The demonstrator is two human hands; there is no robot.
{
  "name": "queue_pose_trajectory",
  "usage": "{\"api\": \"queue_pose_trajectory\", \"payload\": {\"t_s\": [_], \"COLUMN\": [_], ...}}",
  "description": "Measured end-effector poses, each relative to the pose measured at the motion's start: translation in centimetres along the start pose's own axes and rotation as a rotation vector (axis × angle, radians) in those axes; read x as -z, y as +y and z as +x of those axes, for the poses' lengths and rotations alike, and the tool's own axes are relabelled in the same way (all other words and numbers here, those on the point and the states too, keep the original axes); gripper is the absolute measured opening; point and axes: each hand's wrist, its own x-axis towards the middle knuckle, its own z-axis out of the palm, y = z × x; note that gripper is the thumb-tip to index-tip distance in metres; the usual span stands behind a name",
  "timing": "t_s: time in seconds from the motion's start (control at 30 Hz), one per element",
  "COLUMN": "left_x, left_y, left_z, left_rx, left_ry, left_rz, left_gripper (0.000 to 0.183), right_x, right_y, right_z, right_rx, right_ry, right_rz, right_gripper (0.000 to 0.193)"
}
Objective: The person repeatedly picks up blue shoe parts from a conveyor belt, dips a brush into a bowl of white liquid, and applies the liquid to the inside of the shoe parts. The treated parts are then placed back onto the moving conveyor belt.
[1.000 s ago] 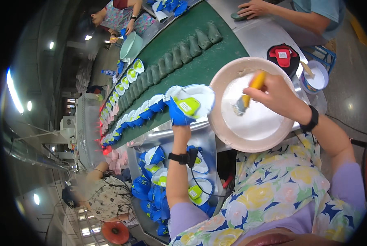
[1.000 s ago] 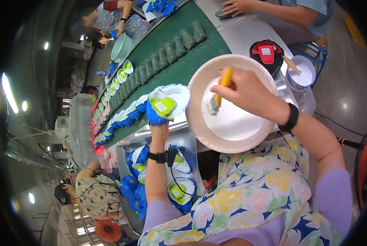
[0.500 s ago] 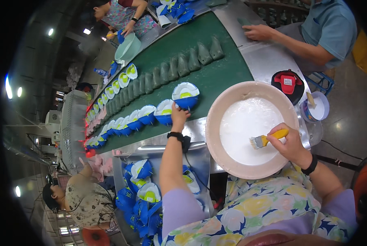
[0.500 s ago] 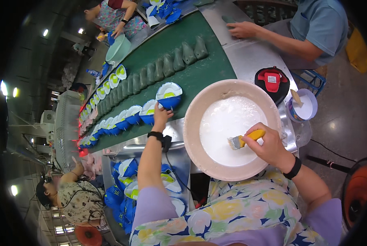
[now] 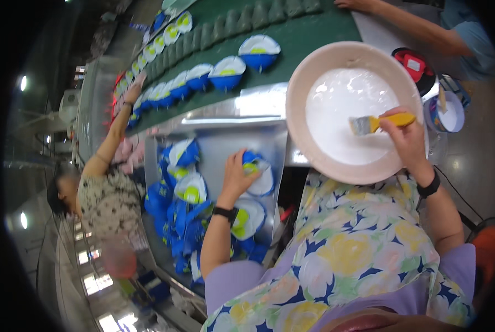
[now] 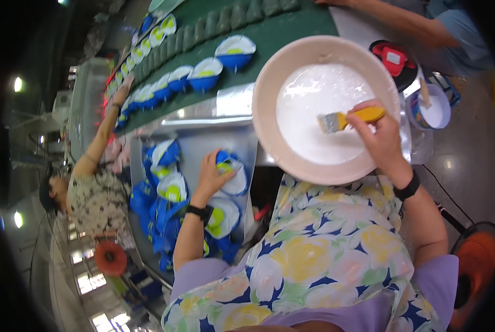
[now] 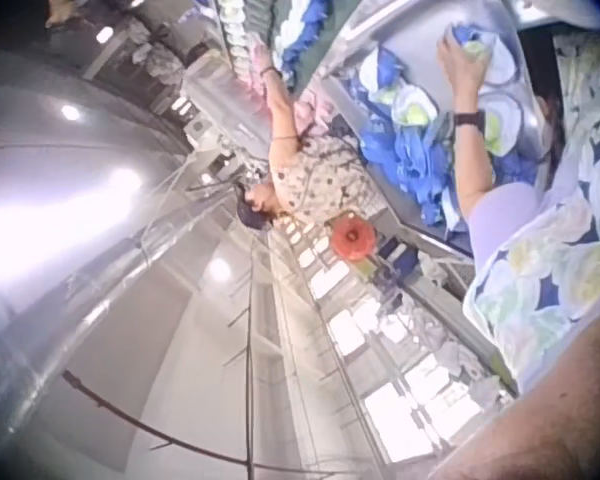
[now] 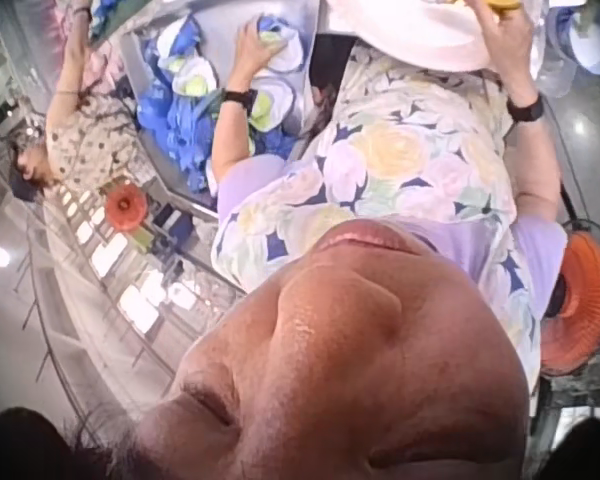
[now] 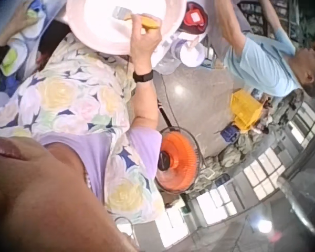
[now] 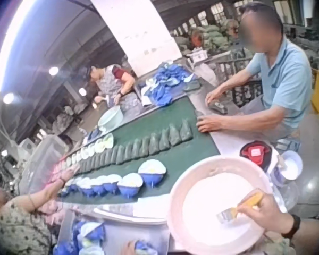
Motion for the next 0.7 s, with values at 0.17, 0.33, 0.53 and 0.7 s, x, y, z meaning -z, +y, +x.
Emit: {"api": "queue_pose_trajectory", "payload": {"t_s": [0.17,0.33,0.53,0.7], "left_x": [3.8,2.8,-0.2,-0.1], "left_y": [5.0,4.1,5.8,8.1], "left_z": [0.4,-1.1,-6.2,-4.1], "left_rx": [0.175,-0.143,-0.036,-0.377], "left_ry": [0.230,0.561,0.022,0.124], "left_rz": [-0.073,0.198,-0.444,0.092], "left_gripper": [0.069,0.061,0.019,0.034], "right_x": [1.5,1.0,-2.4,-4.6], "right_y": [-1.1,-4.2,-5.2,-4.2], "right_z": [1.3,2.5,3.1,2.1], "right_rx": [-0.104,0.024,0.254,0.349], "right_ry": [-0.110,-0.179,-0.383,-0.722], "right_rz": [0.072,-0.055,-0.202,-0.394], "right_gripper": [0.018,0.020,0.022,0.024]}}
